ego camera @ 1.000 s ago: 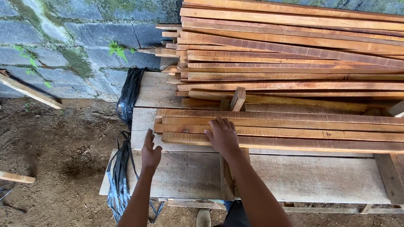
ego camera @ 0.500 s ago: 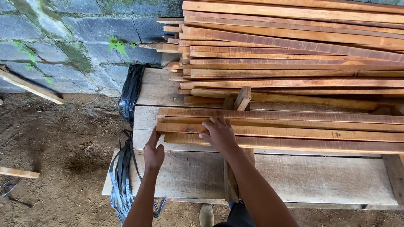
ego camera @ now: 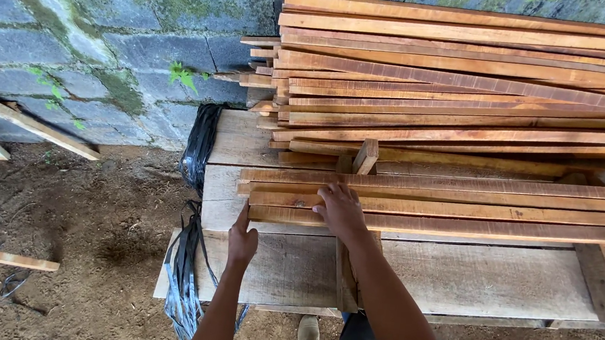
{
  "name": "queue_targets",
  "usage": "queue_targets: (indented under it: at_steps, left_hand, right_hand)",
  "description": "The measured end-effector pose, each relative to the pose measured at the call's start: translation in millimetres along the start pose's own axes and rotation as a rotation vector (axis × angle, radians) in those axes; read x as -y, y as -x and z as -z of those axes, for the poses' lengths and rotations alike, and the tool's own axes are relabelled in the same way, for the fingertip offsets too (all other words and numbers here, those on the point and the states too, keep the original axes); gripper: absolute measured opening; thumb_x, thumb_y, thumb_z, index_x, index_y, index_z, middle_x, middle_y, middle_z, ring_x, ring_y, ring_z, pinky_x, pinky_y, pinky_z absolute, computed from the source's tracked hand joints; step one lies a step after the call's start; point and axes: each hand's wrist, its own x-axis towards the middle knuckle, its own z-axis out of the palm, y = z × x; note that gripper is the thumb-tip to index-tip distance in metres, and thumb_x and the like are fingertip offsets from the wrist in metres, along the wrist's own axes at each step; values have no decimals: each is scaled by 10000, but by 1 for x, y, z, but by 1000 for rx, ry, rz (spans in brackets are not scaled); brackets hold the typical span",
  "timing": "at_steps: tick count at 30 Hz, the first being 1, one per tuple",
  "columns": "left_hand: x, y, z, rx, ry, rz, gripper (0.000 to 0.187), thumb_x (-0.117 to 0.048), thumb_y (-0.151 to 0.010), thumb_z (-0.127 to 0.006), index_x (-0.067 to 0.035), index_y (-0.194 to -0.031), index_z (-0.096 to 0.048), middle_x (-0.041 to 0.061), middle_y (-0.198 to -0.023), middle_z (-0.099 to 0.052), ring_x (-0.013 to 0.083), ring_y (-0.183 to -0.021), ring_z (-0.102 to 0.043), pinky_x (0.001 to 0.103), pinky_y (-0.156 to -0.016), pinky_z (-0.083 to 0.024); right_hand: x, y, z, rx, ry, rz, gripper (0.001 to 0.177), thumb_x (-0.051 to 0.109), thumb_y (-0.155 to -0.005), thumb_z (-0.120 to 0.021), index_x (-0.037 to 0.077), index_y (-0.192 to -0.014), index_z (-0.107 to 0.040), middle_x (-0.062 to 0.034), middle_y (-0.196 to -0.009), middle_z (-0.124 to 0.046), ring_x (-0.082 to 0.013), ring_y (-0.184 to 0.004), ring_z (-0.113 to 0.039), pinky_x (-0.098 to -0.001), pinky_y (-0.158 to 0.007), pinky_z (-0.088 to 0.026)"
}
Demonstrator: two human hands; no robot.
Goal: Organizing and bundling thin wooden strips using wire ties and pliers.
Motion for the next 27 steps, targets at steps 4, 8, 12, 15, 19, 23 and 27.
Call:
queue_targets:
  at_steps: [4,8,12,15,19,23,27]
  left_hand:
    - [-5,-1,1,6,-32,20,884,124,-762,-454,-181,-1591,-433,223,-1470,-574,388,-1404,-468,500,-1216,-372]
    - [4,-4,1,16,-8,25,884,135,-762,-455,-179,-1587,-437,259,-1482,-546,402,-1405,-462,496,-1221,-366]
    - [-2,-5,1,11,92,25,895,156,-750,-430,-168,-1585,-437,281,-1500,-517,427,-1412,-436,494,-1223,-357]
    - [26,-13,4,5,93,9,902,180,-754,-407,-127,-1602,-404,253,-1534,-491,393,-1453,-398,511,-1241,-315]
    - [-20,-5,15,-24,61,-29,868,175,-771,-384,-137,-1579,-453,221,-1505,-543,351,-1450,-426,494,-1248,-314]
    - [-38,-2,19,-72,63,-96,842,177,-796,-383,-153,-1564,-482,214,-1501,-550,365,-1448,-431,512,-1238,-323]
    - [35,-39,16,-183,137,-19,891,156,-779,-409,-99,-1629,-331,266,-1590,-404,380,-1493,-345,520,-1269,-263]
  right_hand:
    - [-4,0,-2,4,-23,-21,358,347,-886,-750,232,-1213,-658,-33,-1127,-615,-277,-1201,-567,-472,-1011,-469]
    - [-3,3,2,19,-65,-20,365,357,-908,-731,219,-1240,-665,-54,-1150,-616,-294,-1220,-559,-486,-1037,-449]
    - [11,12,38,18,-192,-22,389,389,-930,-728,150,-1234,-687,-112,-1163,-624,-336,-1238,-552,-534,-1075,-426]
    - [17,10,46,32,-124,2,341,375,-1006,-653,202,-1298,-695,-109,-1227,-602,-338,-1257,-526,-518,-1097,-419]
    - [14,-4,23,24,49,-20,350,430,-914,-721,320,-1247,-715,-42,-1172,-612,-286,-1246,-528,-520,-1093,-393]
    - [3,-2,-3,30,-72,-57,322,390,-917,-735,279,-1219,-729,-48,-1202,-612,-280,-1260,-532,-486,-1087,-421]
    - [19,1,34,29,49,-6,227,413,-920,-641,317,-1074,-777,-30,-1188,-634,-274,-1197,-560,-488,-1019,-449]
